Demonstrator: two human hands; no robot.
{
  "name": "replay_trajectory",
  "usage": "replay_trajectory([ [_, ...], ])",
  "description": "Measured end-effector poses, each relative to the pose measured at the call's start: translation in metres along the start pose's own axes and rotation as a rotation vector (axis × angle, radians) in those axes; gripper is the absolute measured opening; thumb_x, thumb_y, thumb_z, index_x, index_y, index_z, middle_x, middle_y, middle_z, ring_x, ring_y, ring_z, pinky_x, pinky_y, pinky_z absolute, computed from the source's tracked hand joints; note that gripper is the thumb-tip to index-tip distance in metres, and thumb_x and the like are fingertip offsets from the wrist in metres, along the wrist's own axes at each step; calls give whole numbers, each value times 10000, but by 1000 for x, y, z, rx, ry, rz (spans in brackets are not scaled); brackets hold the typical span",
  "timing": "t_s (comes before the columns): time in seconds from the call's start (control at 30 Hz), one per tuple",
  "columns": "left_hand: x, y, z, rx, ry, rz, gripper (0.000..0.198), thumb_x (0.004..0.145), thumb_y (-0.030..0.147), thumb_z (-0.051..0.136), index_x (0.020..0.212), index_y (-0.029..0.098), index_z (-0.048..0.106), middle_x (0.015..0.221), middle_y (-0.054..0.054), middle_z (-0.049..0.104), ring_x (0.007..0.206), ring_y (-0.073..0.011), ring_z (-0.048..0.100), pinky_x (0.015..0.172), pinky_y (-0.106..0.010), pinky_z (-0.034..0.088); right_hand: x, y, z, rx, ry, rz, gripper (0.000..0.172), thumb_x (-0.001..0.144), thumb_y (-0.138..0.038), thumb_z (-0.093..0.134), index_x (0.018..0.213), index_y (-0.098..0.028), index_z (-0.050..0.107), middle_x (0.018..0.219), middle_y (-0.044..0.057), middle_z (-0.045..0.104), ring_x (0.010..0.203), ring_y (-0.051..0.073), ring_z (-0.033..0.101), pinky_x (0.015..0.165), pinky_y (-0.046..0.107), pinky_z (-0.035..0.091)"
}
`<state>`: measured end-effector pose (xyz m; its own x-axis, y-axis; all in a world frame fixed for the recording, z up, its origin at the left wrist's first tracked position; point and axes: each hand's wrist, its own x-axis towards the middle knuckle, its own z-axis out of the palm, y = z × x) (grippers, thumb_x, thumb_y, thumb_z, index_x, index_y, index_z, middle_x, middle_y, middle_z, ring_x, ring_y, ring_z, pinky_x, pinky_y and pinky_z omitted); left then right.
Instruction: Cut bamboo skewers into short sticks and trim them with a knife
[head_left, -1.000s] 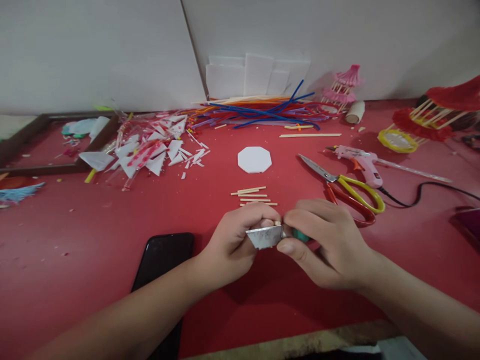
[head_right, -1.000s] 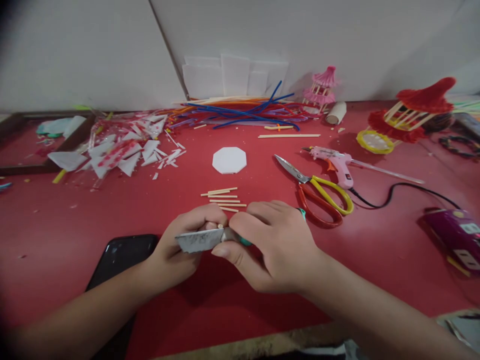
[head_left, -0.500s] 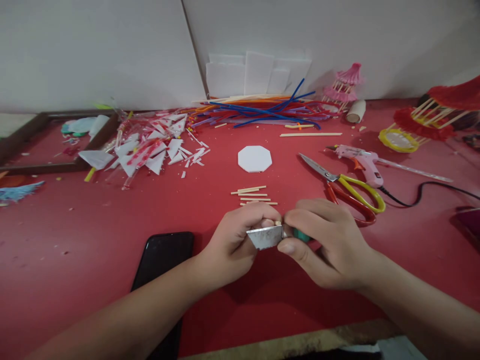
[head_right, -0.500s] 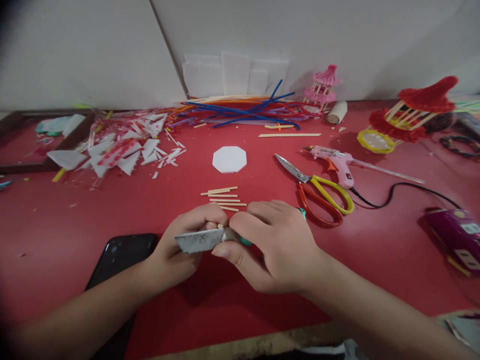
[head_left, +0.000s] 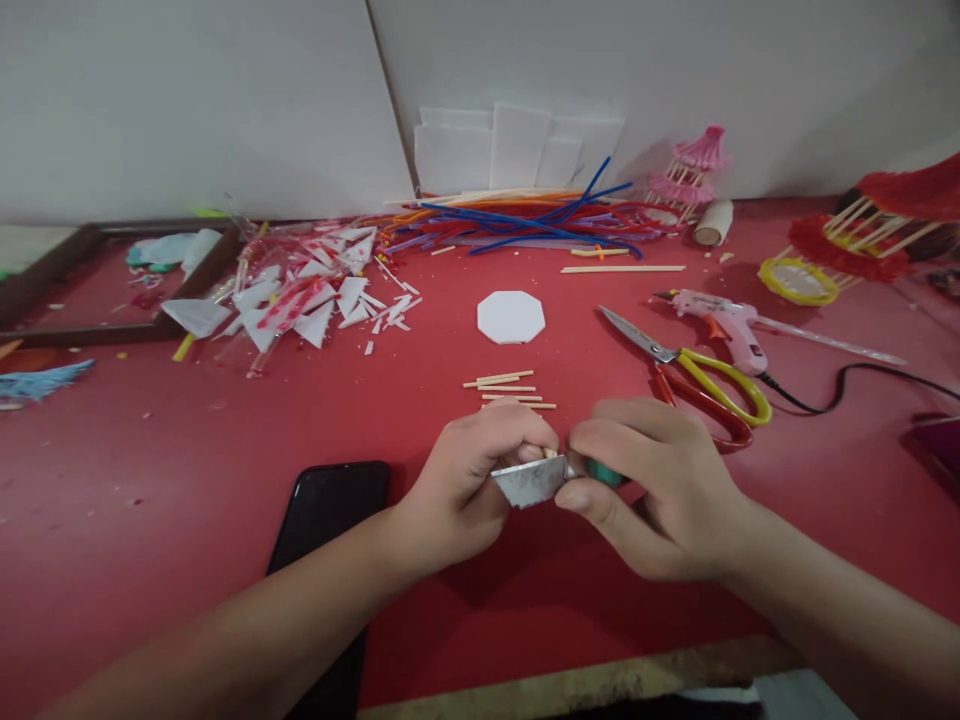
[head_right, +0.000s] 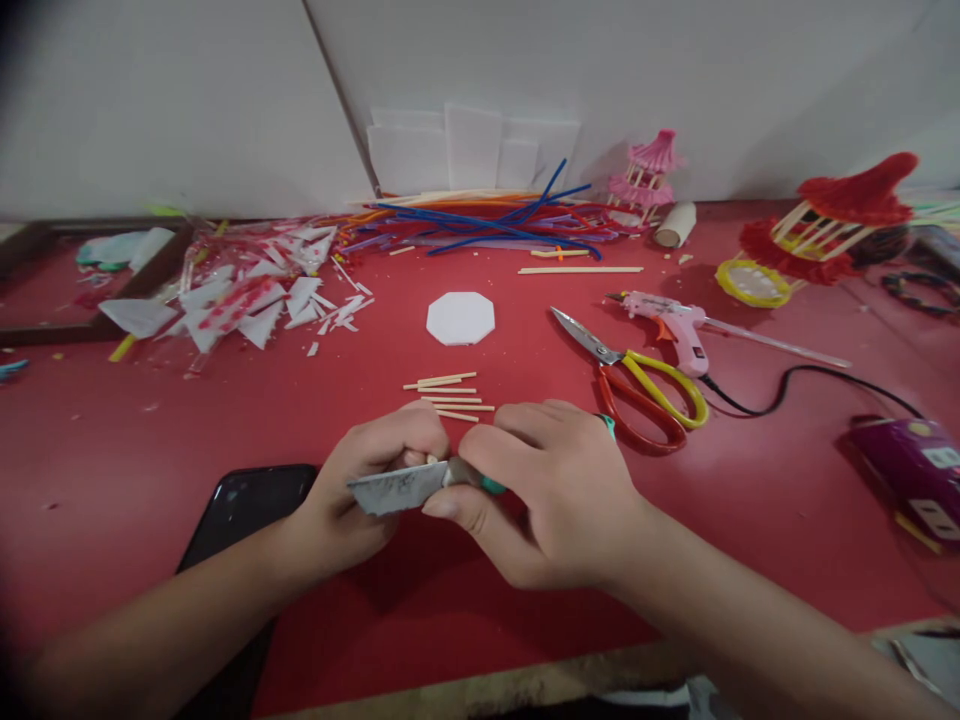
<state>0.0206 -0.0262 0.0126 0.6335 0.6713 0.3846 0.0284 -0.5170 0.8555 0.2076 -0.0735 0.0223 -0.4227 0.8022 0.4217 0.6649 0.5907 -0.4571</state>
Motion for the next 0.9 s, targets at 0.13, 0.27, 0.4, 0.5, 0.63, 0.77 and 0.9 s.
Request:
replay_trajectory([
  [0.13, -2, -3, 0, 28, 24, 48, 164, 824, 71, 476, 714, 192, 483, 633, 10, 515, 606, -126, 466, 613, -256, 393, 2, 1, -2, -13, 2, 43, 258, 888, -400, 531, 728, -198, 516, 627, -12, 500, 574, 117, 431, 547, 278, 298],
  [0.27, -5, -3, 1, -10, -3, 189, 187, 892, 74, 449, 755, 183, 514, 637, 0, 550, 631, -120, 488, 637, -246, 412, 3, 17, -14, -152, 179, 209, 223, 918, -381, 504, 781, -212, 551, 612, -16, 515, 536, 112, 445, 510, 275, 292],
  [0.4, -5, -4, 3, -69, 57, 97, 262, 986, 218, 388, 773, 177, 535, 640, 0, 540, 618, -105, 514, 665, -239, 441, 2, 26, -20, -171, 323, 261, 226, 934, -380, 489, 788, -214, 538, 547, -39, 441, 482, 101, 405, 490, 267, 296],
  [0.5, -3, -6, 3, -160, 87, 3, 249, 993, 274, 390, 830, 175, 549, 655, 5, 548, 601, -94, 534, 608, -210, 443, 3, 26, -15, -167, 324, 235, 232, 940, -383, 481, 795, -208, 528, 580, -33, 478, 515, 101, 444, 508, 260, 315],
  [0.63, -1, -6, 4, -245, 116, -86, 230, 978, 303, 431, 855, 162, 565, 697, -3, 581, 641, -96, 566, 638, -206, 468, 4, 28, -6, -161, 334, 280, 238, 944, -397, 469, 821, -202, 529, 640, -27, 525, 568, 103, 484, 545, 249, 344],
  [0.77, 1, -6, 6, -387, 154, -183, 148, 974, 270, 453, 903, 169, 535, 729, -9, 648, 687, -101, 600, 691, -217, 488, 3, 29, -4, -127, 323, 284, 246, 942, -416, 466, 845, -201, 535, 672, -25, 542, 596, 107, 495, 565, 248, 353],
  [0.9, 2, -4, 7, -517, 148, -233, 69, 973, 243, 465, 998, 180, 480, 780, -17, 714, 727, -95, 635, 707, -210, 498, 2, 28, -2, -116, 306, 292, 259, 943, -432, 456, 864, -203, 548, 691, -16, 557, 599, 116, 503, 565, 257, 357],
])
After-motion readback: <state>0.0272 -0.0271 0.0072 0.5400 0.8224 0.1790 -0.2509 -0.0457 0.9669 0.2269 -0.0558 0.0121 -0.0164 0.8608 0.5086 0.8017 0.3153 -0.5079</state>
